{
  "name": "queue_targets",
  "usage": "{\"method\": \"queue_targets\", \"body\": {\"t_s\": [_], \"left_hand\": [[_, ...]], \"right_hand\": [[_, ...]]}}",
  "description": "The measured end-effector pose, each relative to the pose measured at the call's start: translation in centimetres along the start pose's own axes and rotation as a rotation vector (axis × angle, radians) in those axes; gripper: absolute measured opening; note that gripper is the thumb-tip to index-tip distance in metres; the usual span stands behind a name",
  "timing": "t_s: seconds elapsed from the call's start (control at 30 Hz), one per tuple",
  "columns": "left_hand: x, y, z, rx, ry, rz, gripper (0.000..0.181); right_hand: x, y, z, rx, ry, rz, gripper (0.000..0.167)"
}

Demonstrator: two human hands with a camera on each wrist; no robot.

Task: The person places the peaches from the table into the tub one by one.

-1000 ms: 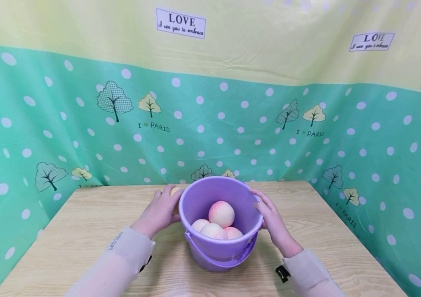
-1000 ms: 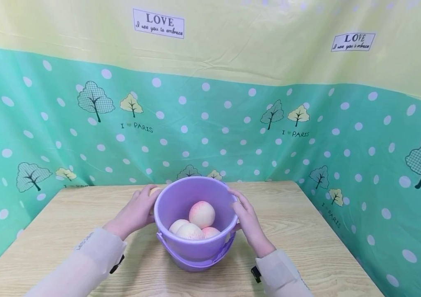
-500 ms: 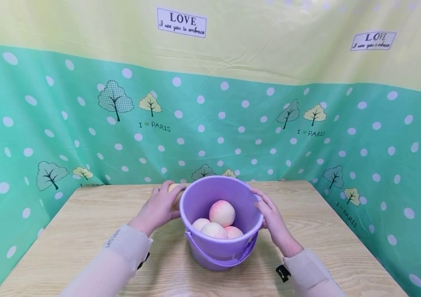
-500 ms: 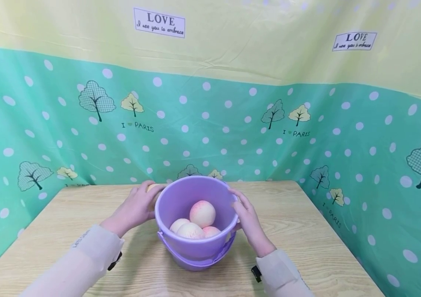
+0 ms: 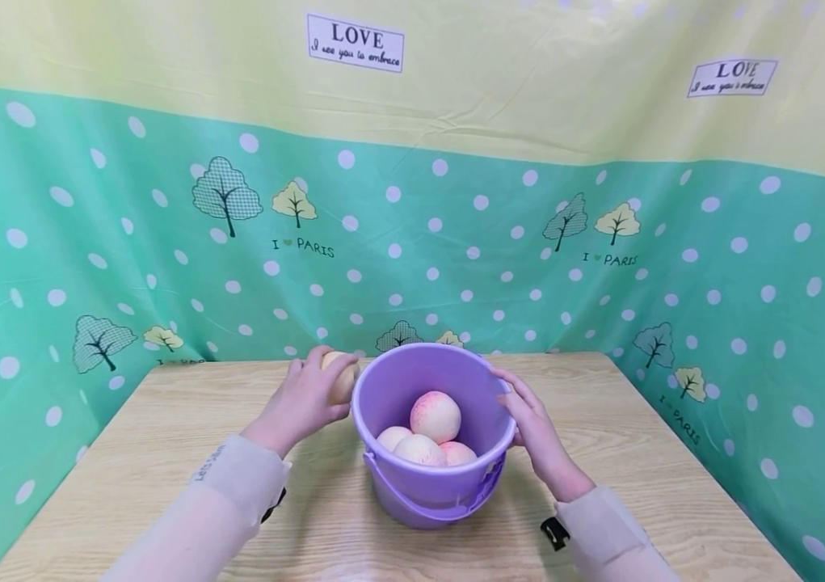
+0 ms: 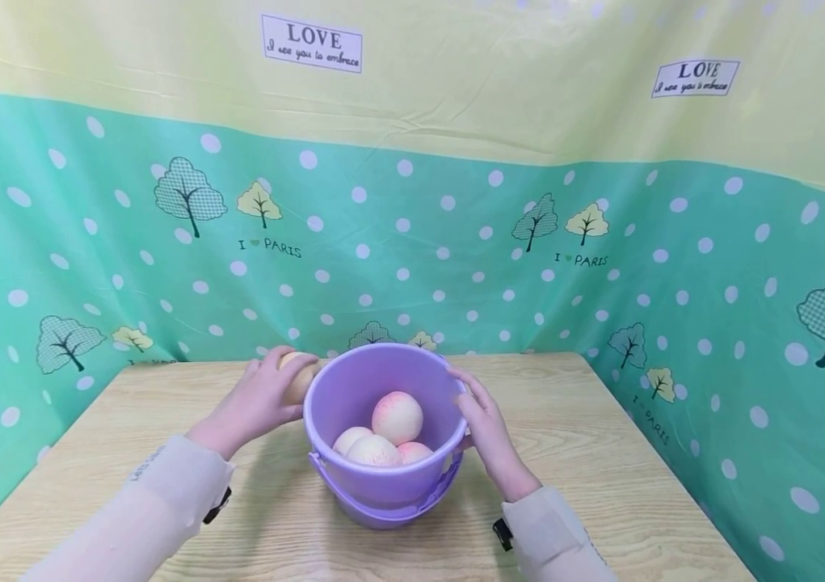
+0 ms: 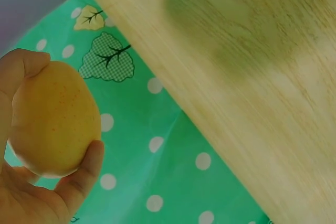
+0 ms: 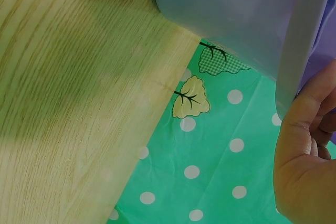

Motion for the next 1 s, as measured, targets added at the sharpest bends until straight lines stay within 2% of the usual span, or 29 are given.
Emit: {"method": "queue_targets", "body": {"t_s": [0.63,1.0], "left_hand": [[-2.5,-0.6,0.2,0.043,-0.055,-0.047,0.068],[-3.2,-0.5,0.4,0.006,-0.009,-0.029,0.069]], "right_hand": [[0.2,0.1,0.2,-0.001,-0.003,0.008,0.048],[0.1,0.1,0.0,0.005,-0.010,0.014,0.048]]}}
Point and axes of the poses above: each hand's wrist, its own y-axis away from the middle knuckle, its own x-axis out of the palm, z = x × y, the point moved 9 cm from there along -y, towards the middle knuckle, and after that the axes turned 9 degrees about -z, right-handed, at the moved point
